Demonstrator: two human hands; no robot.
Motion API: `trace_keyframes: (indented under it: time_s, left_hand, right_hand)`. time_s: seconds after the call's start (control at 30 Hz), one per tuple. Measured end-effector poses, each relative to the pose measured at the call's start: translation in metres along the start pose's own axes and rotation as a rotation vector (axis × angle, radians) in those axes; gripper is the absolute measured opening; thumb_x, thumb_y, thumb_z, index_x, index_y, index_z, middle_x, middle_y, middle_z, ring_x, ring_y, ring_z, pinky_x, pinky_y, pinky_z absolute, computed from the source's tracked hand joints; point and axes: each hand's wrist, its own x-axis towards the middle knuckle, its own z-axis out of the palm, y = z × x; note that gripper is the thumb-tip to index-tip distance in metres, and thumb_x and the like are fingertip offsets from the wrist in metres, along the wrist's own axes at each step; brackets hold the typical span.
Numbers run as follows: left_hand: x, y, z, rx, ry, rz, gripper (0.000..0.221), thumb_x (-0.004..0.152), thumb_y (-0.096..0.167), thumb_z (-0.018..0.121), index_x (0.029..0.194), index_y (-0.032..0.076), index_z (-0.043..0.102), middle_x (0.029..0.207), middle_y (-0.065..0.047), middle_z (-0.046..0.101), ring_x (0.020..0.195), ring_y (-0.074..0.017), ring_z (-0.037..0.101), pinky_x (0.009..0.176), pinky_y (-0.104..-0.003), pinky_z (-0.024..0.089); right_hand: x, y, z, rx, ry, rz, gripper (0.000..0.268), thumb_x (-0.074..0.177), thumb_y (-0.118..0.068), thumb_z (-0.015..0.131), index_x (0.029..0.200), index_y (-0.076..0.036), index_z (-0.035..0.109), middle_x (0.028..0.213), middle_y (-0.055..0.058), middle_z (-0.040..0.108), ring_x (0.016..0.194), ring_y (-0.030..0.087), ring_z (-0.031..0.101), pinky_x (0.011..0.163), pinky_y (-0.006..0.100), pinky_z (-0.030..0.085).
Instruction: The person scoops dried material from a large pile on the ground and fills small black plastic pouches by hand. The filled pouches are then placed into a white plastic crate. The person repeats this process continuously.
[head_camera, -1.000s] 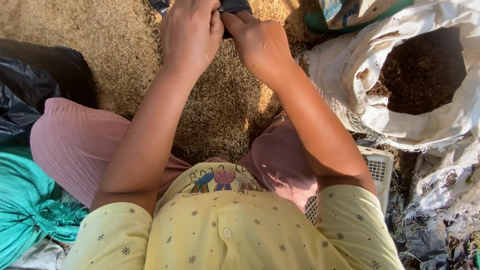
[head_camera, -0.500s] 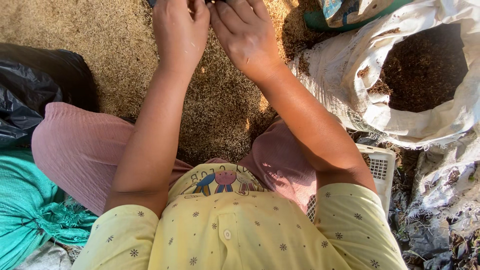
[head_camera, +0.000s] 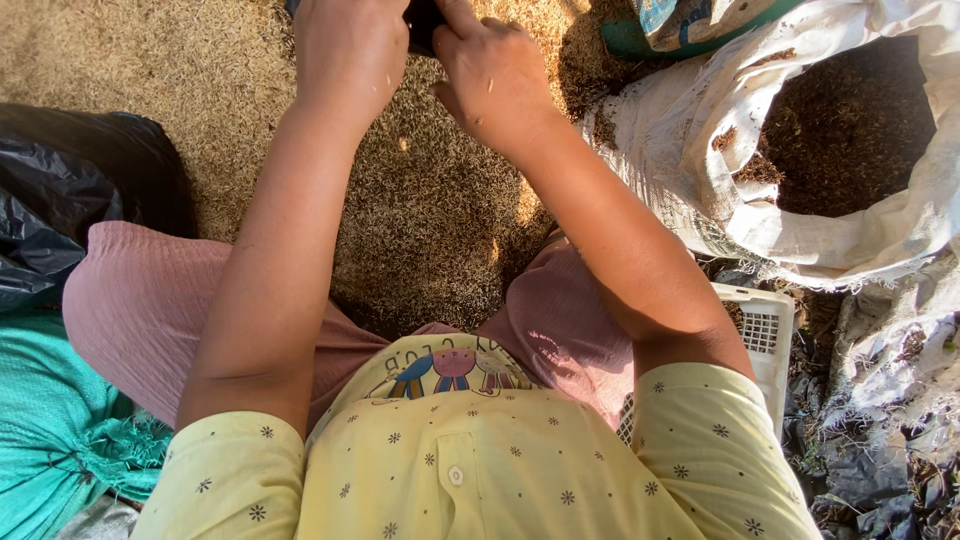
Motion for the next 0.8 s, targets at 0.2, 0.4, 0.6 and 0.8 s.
trace_keyframes:
  time_s: [0.2, 0.4, 0.6, 0.8]
  left_hand:
    - [-0.014, -0.031, 0.022, -0.233, 0.021, -0.154, 0.018, 0.091, -0.010, 0.066, 0.102, 0.002, 0.074, 0.115, -0.014, 0.074, 0.094, -0.0256, 0.073, 0.078, -0.037, 0.061]
    - [-0.053, -0.075, 0.037, -0.234, -0.057, -0.461, 0.019, 0.086, -0.008, 0.069, 0.102, 0.000, 0.076, 0.115, -0.014, 0.074, 0.095, -0.0301, 0.073, 0.083, -0.042, 0.059]
    - [-0.052, -0.102, 0.044, -0.289, 0.010, -0.597, 0.027, 0.087, -0.009, 0.067, 0.110, 0.001, 0.076, 0.119, -0.014, 0.072, 0.099, -0.0313, 0.073, 0.086, -0.041, 0.058]
    - [-0.048, -0.091, 0.061, -0.364, -0.149, -0.659, 0.024, 0.089, -0.004, 0.066, 0.110, 0.002, 0.075, 0.123, -0.012, 0.071, 0.098, -0.0324, 0.072, 0.083, -0.043, 0.057]
  right_hand:
    - [0.015, 0.041, 0.037, 0.824, 0.152, 0.214, 0.012, 0.109, -0.005, 0.062, 0.118, -0.002, 0.069, 0.112, 0.014, 0.072, 0.089, 0.022, 0.074, 0.077, 0.032, 0.063]
    - [0.052, 0.021, 0.167, 0.618, -0.386, 0.138, 0.020, 0.104, -0.002, 0.053, 0.108, -0.004, 0.073, 0.107, 0.015, 0.073, 0.091, 0.024, 0.073, 0.074, 0.030, 0.061]
    - [0.075, -0.067, 0.269, 0.299, -0.238, -0.118, 0.076, 0.072, -0.043, 0.076, 0.141, -0.018, 0.058, 0.152, 0.017, 0.044, 0.140, 0.040, 0.039, 0.104, 0.064, 0.045]
    - [-0.005, -0.039, 0.309, 0.117, -0.741, -0.126, 0.049, 0.091, -0.033, 0.073, 0.135, -0.017, 0.057, 0.145, 0.013, 0.044, 0.140, 0.034, 0.037, 0.109, 0.057, 0.046]
